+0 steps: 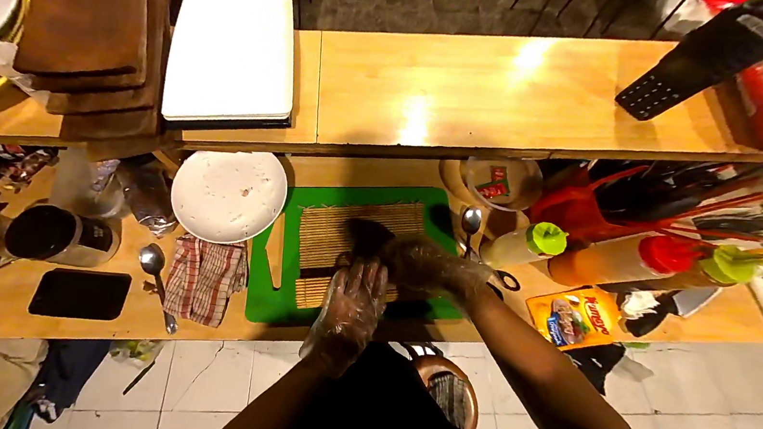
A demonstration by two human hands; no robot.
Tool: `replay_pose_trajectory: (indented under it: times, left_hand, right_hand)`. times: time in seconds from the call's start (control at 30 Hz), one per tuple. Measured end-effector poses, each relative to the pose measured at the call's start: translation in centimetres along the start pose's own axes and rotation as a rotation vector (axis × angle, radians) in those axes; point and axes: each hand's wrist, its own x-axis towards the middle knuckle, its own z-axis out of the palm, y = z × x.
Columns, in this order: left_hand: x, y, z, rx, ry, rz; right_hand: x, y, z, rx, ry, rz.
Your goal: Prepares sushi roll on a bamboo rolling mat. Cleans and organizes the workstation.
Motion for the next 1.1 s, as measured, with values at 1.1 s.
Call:
replay_pose_trajectory:
  times: [1.1]
  left_hand:
    - [11.2, -3.4, 0.7, -0.134, -0.198, -0.2]
  right_hand:
    - [12.7, 4.0, -6.7, -0.041, 0.117, -0.05]
